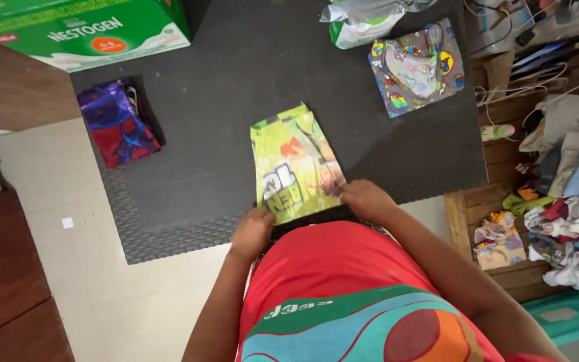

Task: Folding various items of infant and adult clothing on a table.

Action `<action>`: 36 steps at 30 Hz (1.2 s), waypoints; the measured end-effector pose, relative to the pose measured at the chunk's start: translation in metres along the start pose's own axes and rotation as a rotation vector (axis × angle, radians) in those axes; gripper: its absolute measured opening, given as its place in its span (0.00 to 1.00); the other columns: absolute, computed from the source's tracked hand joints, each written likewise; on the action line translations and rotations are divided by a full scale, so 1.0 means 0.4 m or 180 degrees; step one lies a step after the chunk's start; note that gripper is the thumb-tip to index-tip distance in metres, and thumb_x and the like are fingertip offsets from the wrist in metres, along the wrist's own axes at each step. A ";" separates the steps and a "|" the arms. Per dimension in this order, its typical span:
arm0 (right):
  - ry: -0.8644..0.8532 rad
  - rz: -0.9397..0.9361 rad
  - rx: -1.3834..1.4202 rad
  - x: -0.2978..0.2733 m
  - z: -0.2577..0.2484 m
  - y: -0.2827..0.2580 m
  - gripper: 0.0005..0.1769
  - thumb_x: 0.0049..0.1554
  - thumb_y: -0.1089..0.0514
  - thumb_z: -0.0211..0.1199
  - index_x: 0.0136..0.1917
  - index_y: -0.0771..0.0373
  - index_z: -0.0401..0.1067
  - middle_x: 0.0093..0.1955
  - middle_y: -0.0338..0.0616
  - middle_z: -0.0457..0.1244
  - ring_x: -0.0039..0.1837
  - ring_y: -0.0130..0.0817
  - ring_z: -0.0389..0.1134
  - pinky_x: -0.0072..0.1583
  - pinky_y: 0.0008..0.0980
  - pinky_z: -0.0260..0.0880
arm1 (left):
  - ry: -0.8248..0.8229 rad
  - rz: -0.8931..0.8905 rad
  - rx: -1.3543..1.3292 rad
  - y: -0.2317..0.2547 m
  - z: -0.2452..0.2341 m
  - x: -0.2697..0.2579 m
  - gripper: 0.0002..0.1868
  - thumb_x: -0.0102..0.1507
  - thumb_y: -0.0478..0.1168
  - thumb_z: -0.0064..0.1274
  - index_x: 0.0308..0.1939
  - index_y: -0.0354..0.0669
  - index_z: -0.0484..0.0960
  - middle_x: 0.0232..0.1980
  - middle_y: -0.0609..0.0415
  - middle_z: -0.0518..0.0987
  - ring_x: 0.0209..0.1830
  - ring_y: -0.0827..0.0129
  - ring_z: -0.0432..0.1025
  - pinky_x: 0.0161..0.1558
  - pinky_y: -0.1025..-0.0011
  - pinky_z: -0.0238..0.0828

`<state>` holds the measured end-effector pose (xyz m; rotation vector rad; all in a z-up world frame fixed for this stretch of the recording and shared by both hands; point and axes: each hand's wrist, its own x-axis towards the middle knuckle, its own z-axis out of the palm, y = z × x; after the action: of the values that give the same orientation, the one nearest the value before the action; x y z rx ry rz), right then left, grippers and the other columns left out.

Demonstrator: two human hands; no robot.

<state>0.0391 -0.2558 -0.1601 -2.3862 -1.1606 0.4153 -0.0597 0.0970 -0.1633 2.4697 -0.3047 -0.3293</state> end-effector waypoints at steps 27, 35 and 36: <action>0.0949 0.0521 0.0700 0.385 -0.142 0.161 0.05 0.51 0.63 0.69 0.41 0.62 0.74 0.44 0.47 0.66 0.51 0.49 0.68 0.54 0.44 0.69 | 0.1181 0.0765 -0.0702 0.022 -0.244 0.372 0.04 0.56 0.37 0.55 0.29 0.45 0.74 0.55 0.48 0.82 0.52 0.54 0.70 0.54 0.58 0.65; 0.1109 0.0060 0.2317 0.321 -0.150 0.241 0.08 0.49 0.69 0.66 0.40 0.61 0.69 0.50 0.43 0.68 0.54 0.39 0.72 0.57 0.35 0.71 | 0.0123 -0.0237 -0.0644 -0.003 -0.292 0.326 0.05 0.62 0.41 0.59 0.39 0.47 0.82 0.38 0.54 0.83 0.42 0.60 0.72 0.48 0.58 0.62; 0.0900 -0.0094 0.2605 0.327 -0.148 0.251 0.09 0.50 0.69 0.66 0.42 0.61 0.68 0.54 0.44 0.68 0.56 0.40 0.71 0.59 0.35 0.71 | 0.0148 -0.0222 -0.0324 0.014 -0.318 0.341 0.07 0.61 0.42 0.60 0.41 0.46 0.82 0.40 0.54 0.84 0.44 0.57 0.73 0.47 0.56 0.61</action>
<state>0.2109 -0.2218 -0.1707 -1.6418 -0.7020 0.4201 0.1066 0.1226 -0.0833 2.3876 -0.1783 -0.3086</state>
